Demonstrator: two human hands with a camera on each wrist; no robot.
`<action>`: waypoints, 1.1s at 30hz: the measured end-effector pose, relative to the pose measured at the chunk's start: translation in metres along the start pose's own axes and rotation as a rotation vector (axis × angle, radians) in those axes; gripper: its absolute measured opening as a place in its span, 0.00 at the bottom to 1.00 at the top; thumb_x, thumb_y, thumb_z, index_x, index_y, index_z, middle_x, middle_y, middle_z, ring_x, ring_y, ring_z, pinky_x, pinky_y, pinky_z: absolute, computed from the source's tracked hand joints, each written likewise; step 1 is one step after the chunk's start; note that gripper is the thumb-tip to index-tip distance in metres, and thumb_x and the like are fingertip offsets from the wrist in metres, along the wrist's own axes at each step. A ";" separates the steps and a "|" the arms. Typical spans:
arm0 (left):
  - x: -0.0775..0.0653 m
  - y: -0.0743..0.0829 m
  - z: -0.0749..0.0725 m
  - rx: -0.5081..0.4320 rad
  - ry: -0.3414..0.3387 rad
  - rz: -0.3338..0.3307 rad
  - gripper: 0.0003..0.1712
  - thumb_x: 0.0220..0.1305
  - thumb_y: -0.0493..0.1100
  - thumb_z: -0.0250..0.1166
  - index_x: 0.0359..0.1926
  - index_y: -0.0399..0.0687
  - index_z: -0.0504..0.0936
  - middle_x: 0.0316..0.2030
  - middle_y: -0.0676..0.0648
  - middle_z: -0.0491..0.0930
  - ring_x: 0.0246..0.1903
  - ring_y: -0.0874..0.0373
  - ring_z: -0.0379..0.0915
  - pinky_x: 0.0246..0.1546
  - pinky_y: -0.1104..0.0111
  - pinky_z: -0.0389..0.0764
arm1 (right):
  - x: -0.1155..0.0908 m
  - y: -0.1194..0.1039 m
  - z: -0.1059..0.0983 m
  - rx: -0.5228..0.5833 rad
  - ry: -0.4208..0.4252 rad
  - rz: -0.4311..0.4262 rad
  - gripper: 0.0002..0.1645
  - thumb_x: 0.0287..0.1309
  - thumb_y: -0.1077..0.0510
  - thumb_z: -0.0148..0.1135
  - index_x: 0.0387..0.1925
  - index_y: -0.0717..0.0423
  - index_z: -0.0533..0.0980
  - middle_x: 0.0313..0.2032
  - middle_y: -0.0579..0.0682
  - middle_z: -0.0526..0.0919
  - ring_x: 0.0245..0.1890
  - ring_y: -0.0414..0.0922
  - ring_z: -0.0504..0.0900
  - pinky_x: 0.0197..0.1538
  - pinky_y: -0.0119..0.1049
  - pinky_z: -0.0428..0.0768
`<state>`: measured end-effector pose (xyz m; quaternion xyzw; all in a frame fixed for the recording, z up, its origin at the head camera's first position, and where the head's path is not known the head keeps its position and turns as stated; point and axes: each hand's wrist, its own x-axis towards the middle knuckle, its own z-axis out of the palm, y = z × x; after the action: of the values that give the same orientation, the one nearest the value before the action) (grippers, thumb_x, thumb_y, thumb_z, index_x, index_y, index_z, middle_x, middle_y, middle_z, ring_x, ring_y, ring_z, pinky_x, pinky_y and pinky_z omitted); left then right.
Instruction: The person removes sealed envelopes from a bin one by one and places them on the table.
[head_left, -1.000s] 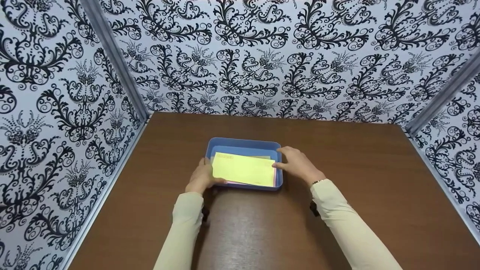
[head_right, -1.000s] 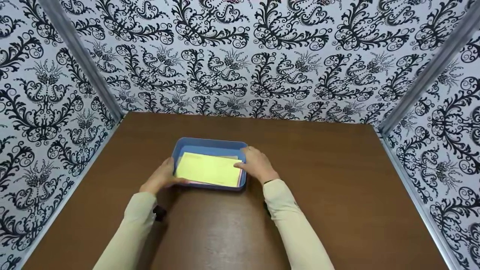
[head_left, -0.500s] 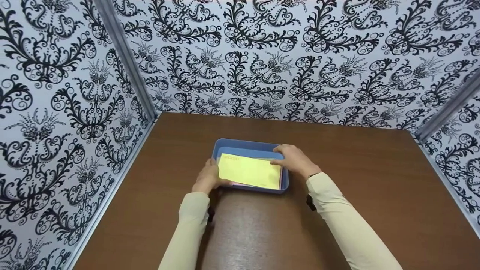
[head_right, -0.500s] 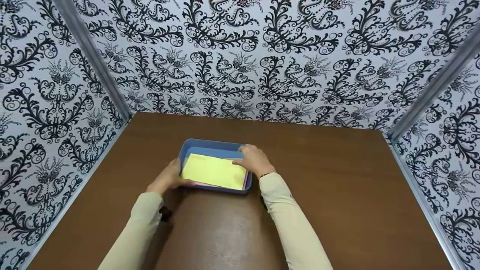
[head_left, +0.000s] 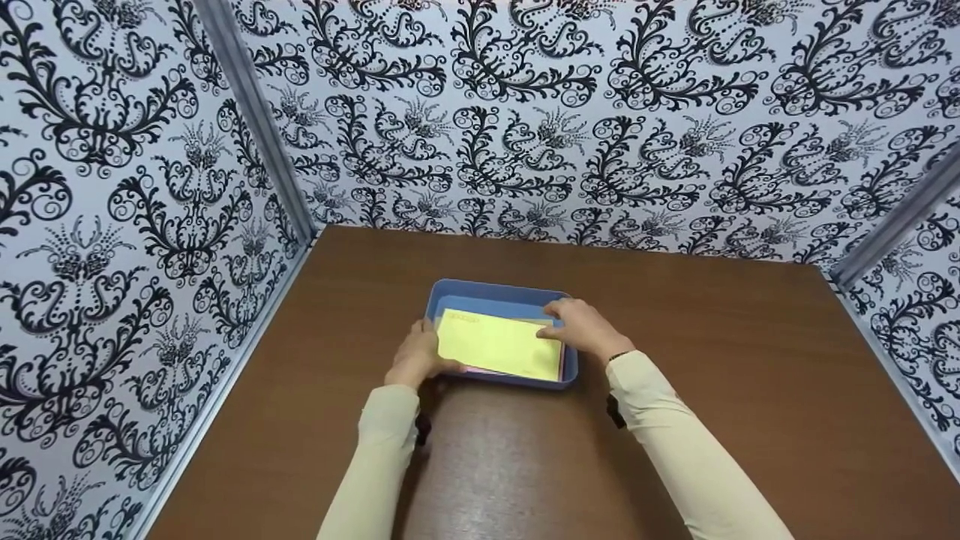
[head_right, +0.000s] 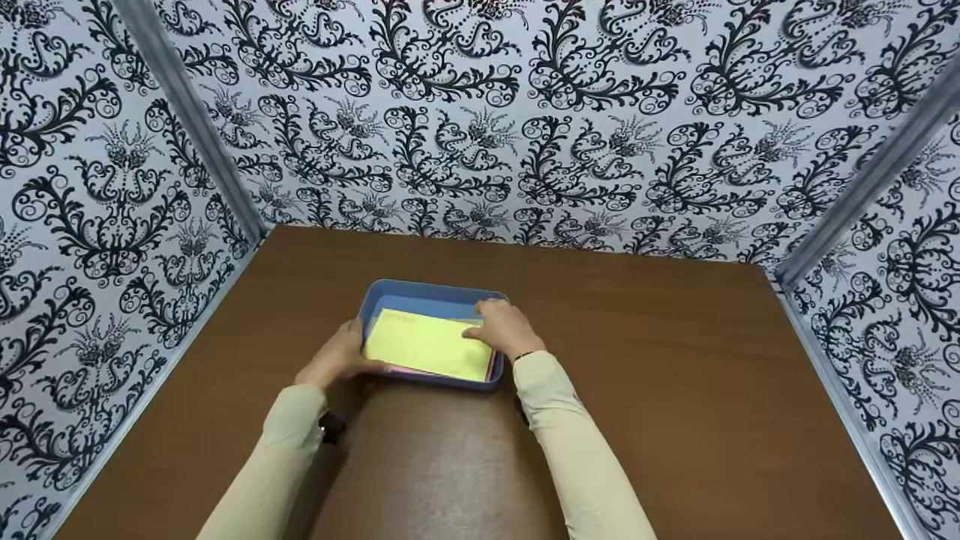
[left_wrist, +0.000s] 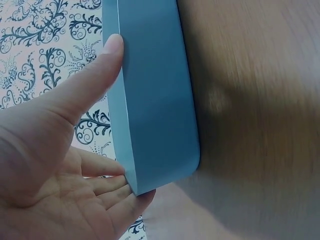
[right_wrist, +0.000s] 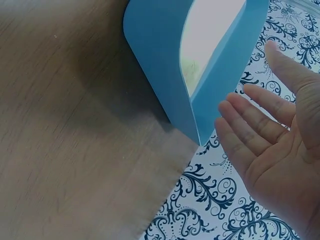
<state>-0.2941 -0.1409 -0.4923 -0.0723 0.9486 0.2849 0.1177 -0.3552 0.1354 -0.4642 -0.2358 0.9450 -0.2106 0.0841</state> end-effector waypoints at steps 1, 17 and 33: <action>0.000 0.000 0.000 0.001 -0.001 -0.001 0.68 0.51 0.54 0.79 0.77 0.31 0.45 0.76 0.32 0.51 0.74 0.37 0.54 0.73 0.49 0.60 | 0.001 0.000 0.000 0.001 -0.003 0.001 0.31 0.62 0.51 0.67 0.60 0.68 0.76 0.57 0.64 0.81 0.59 0.60 0.78 0.62 0.56 0.76; -0.001 0.003 -0.001 0.004 -0.001 -0.014 0.69 0.49 0.55 0.80 0.77 0.31 0.45 0.75 0.32 0.53 0.73 0.39 0.57 0.72 0.52 0.63 | 0.029 -0.004 -0.011 -0.054 -0.138 -0.016 0.28 0.64 0.53 0.65 0.60 0.66 0.76 0.59 0.63 0.81 0.62 0.59 0.78 0.63 0.53 0.76; 0.000 0.004 0.000 0.005 0.006 -0.016 0.69 0.48 0.55 0.80 0.77 0.30 0.46 0.75 0.32 0.52 0.73 0.39 0.56 0.73 0.52 0.62 | 0.048 -0.012 0.006 -0.091 -0.164 -0.070 0.21 0.64 0.56 0.65 0.55 0.62 0.81 0.55 0.59 0.84 0.55 0.55 0.82 0.58 0.52 0.80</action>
<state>-0.2947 -0.1378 -0.4902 -0.0803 0.9490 0.2815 0.1172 -0.3905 0.1008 -0.4673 -0.2888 0.9346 -0.1502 0.1431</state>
